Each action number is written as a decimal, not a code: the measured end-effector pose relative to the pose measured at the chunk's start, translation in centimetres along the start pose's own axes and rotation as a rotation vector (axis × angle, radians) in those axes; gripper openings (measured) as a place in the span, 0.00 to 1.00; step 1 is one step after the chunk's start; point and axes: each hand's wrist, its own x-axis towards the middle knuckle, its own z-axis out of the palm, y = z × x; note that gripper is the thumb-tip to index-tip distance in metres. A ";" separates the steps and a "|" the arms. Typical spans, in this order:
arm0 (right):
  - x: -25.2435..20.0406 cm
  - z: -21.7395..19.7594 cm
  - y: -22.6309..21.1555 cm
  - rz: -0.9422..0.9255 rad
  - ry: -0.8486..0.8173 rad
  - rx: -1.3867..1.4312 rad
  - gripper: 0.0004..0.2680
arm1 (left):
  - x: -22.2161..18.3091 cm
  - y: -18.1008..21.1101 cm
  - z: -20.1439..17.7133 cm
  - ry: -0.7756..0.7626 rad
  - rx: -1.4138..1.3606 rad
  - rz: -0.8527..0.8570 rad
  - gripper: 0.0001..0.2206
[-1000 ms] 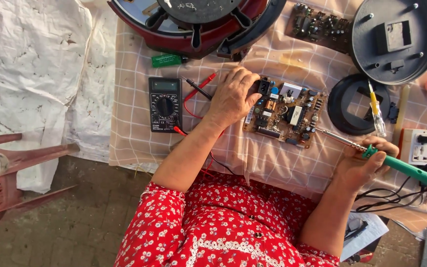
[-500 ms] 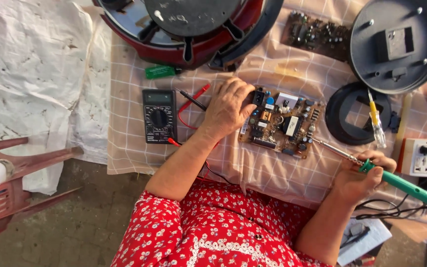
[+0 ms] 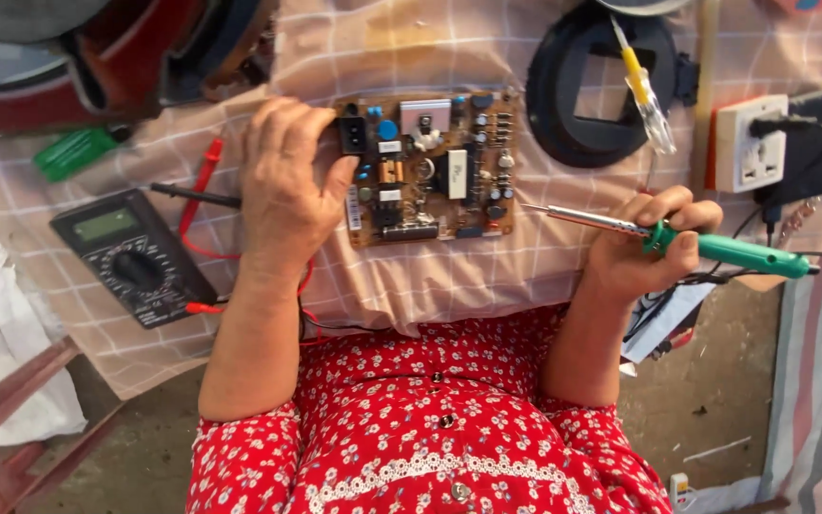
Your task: Testing a circuit board with a multimeter and then using a soldering iron to perform repairs.
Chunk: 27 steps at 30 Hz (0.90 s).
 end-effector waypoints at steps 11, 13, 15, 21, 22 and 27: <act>-4.6 -2.0 -0.7 -0.289 -0.302 -0.185 0.11 | -0.3 -1.0 1.1 0.153 -0.100 0.048 0.16; -5.7 -2.6 -0.2 -0.347 -0.324 -0.214 0.11 | -0.2 -1.0 0.9 0.146 -0.099 0.054 0.16; -6.4 -2.9 0.3 -0.403 -0.344 -0.243 0.11 | -0.1 -0.9 0.8 0.136 -0.097 0.059 0.16; -6.8 -1.5 0.5 -0.486 -0.383 -0.283 0.10 | 0.0 -0.9 0.8 0.138 -0.080 0.092 0.17; -6.8 -1.1 0.4 -0.467 -0.380 -0.263 0.09 | 0.0 -0.9 0.8 0.141 -0.078 0.092 0.17; -6.0 -0.9 0.9 -0.392 -0.338 -0.138 0.09 | 0.2 -0.8 0.8 0.143 -0.078 0.104 0.17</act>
